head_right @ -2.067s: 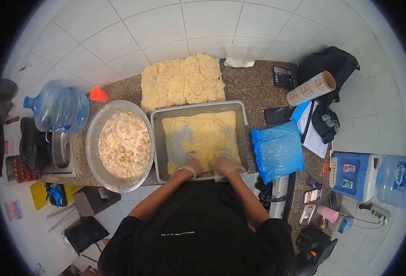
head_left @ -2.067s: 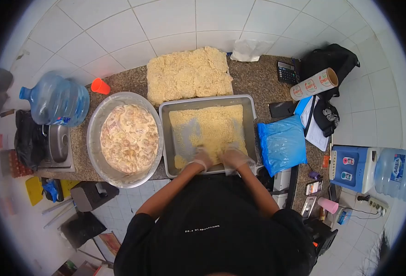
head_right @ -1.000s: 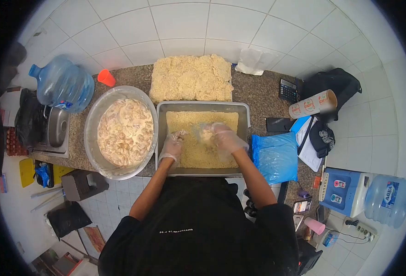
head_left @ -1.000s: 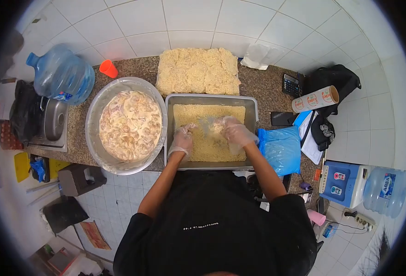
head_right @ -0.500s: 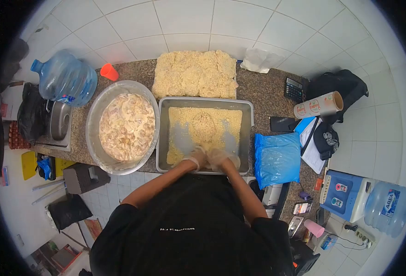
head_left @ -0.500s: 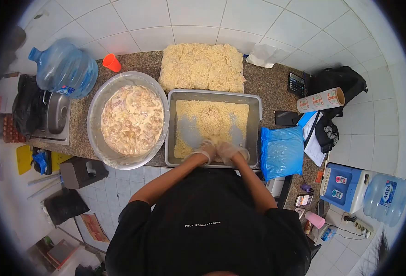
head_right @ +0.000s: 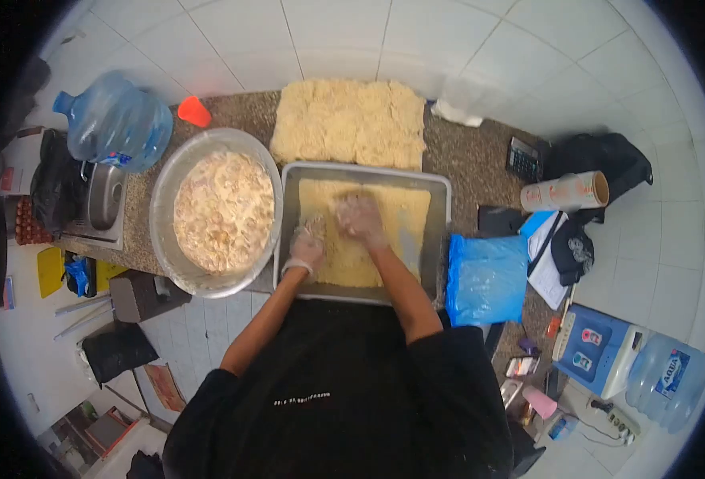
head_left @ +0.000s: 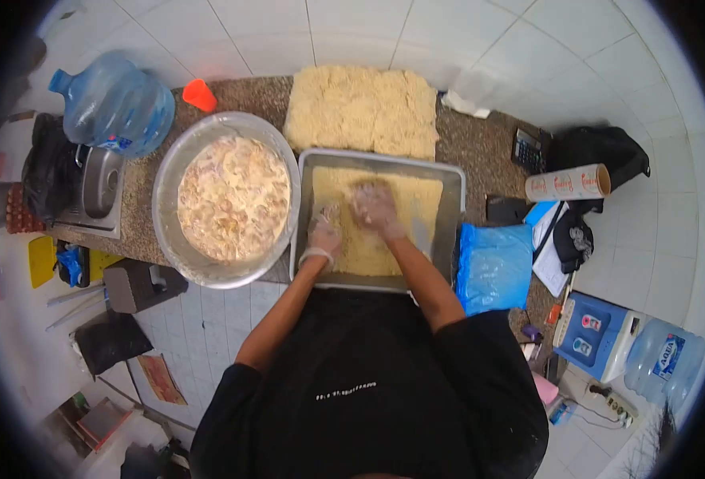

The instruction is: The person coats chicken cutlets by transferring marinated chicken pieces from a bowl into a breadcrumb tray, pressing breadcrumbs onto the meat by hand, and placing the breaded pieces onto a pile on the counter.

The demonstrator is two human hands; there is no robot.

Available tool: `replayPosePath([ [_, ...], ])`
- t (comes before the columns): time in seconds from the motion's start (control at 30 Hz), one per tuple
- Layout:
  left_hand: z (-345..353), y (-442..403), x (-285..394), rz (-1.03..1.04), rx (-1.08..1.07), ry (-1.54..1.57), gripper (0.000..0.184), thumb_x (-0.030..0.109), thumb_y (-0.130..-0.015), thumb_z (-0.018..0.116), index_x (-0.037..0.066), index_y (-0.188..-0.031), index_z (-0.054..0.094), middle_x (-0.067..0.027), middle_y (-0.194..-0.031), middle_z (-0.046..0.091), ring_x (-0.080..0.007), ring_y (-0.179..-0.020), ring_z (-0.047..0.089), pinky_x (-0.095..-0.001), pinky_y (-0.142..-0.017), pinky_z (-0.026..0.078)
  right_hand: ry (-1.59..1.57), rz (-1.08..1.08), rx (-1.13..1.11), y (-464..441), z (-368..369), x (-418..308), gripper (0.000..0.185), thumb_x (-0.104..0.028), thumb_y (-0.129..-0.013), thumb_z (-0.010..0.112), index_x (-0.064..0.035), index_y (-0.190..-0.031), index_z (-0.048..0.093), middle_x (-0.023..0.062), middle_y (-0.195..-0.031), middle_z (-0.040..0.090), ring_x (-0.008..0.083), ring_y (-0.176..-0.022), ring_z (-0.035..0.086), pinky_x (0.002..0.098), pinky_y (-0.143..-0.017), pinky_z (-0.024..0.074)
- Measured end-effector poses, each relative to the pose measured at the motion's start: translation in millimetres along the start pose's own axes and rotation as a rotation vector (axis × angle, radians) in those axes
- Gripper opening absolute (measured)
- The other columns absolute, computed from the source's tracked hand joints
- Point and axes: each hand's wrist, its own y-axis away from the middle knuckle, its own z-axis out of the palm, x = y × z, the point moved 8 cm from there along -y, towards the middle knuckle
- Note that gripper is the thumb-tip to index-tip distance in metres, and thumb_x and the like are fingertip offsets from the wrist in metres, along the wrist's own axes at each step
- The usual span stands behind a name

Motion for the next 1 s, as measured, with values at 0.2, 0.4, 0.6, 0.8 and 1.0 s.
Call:
replayPosePath([
  [0.2, -6.1, 7.9, 5.3, -0.037, 0.024, 0.07, 0.051, 0.016, -0.081, 0.053, 0.013, -0.132, 0.05, -0.025, -0.111, 0.061, -0.0415, -0.102, 0.059, -0.0457, -0.087, 0.048, 0.333, 0.16, -0.257, -27.6, -38.8, -38.3, 0.043, -0.036, -0.087, 0.053, -0.0108, -0.121, 0.057, 0.0152, -0.128, 0.052, 0.032, -0.124, 0.044, 0.0489, -0.104, 0.0305],
  [0.4, -15.6, 15.7, 4.9, 0.087, 0.083, 0.053, 0.048, 0.014, -0.082, 0.053, 0.015, -0.13, 0.053, -0.0194, -0.114, 0.063, -0.0375, -0.103, 0.06, -0.0423, -0.088, 0.048, 0.389, 0.111, -0.14, -14.3, -59.6, -63.8, 0.056, -0.04, -0.089, 0.052, -0.0058, -0.133, 0.049, 0.0203, -0.132, 0.048, 0.0327, -0.126, 0.042, 0.048, -0.107, 0.0296],
  [0.6, -14.7, 17.3, 14.1, 0.165, 0.098, 0.168, 0.043, 0.015, -0.083, 0.054, 0.013, -0.125, 0.057, -0.0184, -0.115, 0.063, -0.0377, -0.104, 0.06, -0.0417, -0.087, 0.048, -0.335, 0.279, -0.618, -4.3, -3.6, 38.4, 0.063, -0.04, -0.084, 0.06, -0.0072, -0.135, 0.047, 0.0186, -0.126, 0.057, 0.0328, -0.12, 0.049, 0.0389, -0.105, 0.0359],
  [0.8, -13.7, 18.7, 15.7, 0.179, 0.078, 0.076, 0.04, 0.018, -0.082, 0.056, 0.013, -0.122, 0.058, -0.0219, -0.108, 0.064, -0.0399, -0.098, 0.062, -0.0452, -0.084, 0.049, 0.147, 0.121, -0.62, 19.8, -66.6, -6.6, 0.055, -0.038, -0.082, 0.064, -0.0092, -0.128, 0.054, 0.0152, -0.113, 0.061, 0.0313, -0.107, 0.057, 0.0402, -0.096, 0.0438],
  [1.0, -14.6, 7.3, 24.7, 0.134, 0.044, -0.159, 0.04, 0.022, -0.086, 0.05, 0.008, -0.122, 0.058, -0.0274, -0.104, 0.062, -0.0417, -0.096, 0.062, -0.0469, -0.082, 0.049, 0.066, 0.046, -0.355, 31.5, -111.7, -49.2, 0.048, -0.039, -0.085, 0.063, -0.0125, -0.124, 0.058, 0.0133, -0.111, 0.062, 0.0301, -0.106, 0.058, 0.0417, -0.097, 0.0419],
])
